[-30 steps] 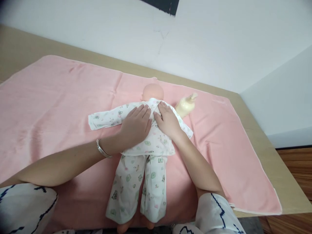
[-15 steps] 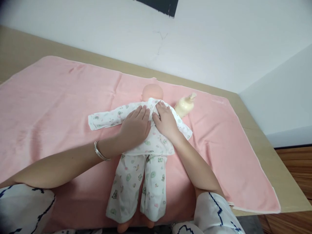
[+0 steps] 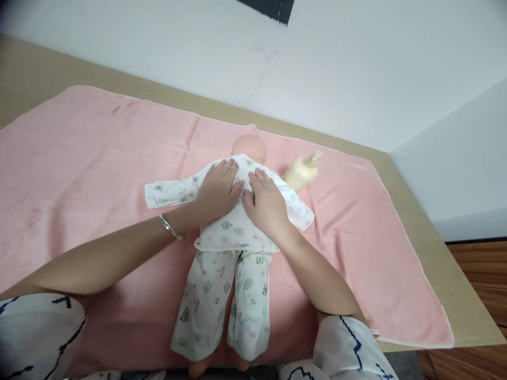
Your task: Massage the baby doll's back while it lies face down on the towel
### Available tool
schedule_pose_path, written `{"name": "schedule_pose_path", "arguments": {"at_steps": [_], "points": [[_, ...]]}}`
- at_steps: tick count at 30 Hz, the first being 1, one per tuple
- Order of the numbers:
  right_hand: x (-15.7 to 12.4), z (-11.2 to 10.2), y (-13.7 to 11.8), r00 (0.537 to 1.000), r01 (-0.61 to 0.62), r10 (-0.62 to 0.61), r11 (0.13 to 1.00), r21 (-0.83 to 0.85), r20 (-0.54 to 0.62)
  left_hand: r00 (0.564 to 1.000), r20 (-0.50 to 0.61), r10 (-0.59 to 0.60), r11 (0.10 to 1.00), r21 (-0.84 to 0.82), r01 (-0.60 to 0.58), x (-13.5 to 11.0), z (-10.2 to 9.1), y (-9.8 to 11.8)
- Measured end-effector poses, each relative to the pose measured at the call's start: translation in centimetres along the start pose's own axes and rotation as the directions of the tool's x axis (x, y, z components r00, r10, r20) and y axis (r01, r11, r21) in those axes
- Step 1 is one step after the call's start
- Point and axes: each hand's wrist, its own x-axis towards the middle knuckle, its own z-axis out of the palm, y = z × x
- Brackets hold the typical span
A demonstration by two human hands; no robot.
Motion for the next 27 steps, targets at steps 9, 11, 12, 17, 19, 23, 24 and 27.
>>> {"name": "schedule_pose_path", "arguments": {"at_steps": [9, 11, 12, 17, 19, 23, 24, 27], "points": [[1.2, 1.5, 2.0, 0.997, 0.006, -0.004, 1.0, 0.029, -0.072, 0.999, -0.047, -0.01, 1.0, -0.011, 0.009, 0.1, 0.4, -0.1], [1.1, 1.5, 1.8, 0.997, 0.014, -0.012, 1.0, 0.025, -0.079, 0.998, -0.069, 0.002, 1.0, -0.003, -0.002, 0.1, 0.6, -0.3], [1.1, 1.4, 1.8, 0.997, 0.016, -0.014, 1.0, 0.027, -0.081, 0.997, -0.079, 0.007, 1.0, 0.002, -0.007, 0.1, 0.6, -0.4], [1.2, 1.6, 1.8, 0.995, 0.014, -0.009, 0.999, 0.046, -0.096, 0.996, -0.084, 0.028, 0.999, 0.031, -0.026, 0.1, 0.9, -0.7], [1.2, 1.7, 2.0, 0.994, 0.023, -0.019, 0.999, 0.046, -0.105, 0.995, -0.091, 0.029, 0.999, 0.028, -0.026, 0.0, 1.0, -0.7], [1.2, 1.9, 2.2, 0.994, 0.029, -0.023, 0.998, 0.055, -0.108, 0.994, -0.105, 0.016, 1.0, 0.005, -0.016, 0.1, 1.1, -0.7], [1.3, 1.9, 2.3, 0.994, 0.026, -0.02, 0.998, 0.057, -0.106, 0.995, -0.103, 0.014, 1.0, -0.001, -0.014, 0.1, 1.2, -0.7], [1.3, 1.9, 2.3, 0.995, 0.019, -0.014, 0.998, 0.053, -0.101, 0.995, -0.097, 0.016, 1.0, -0.009, -0.017, 0.2, 1.2, -0.7]]}}
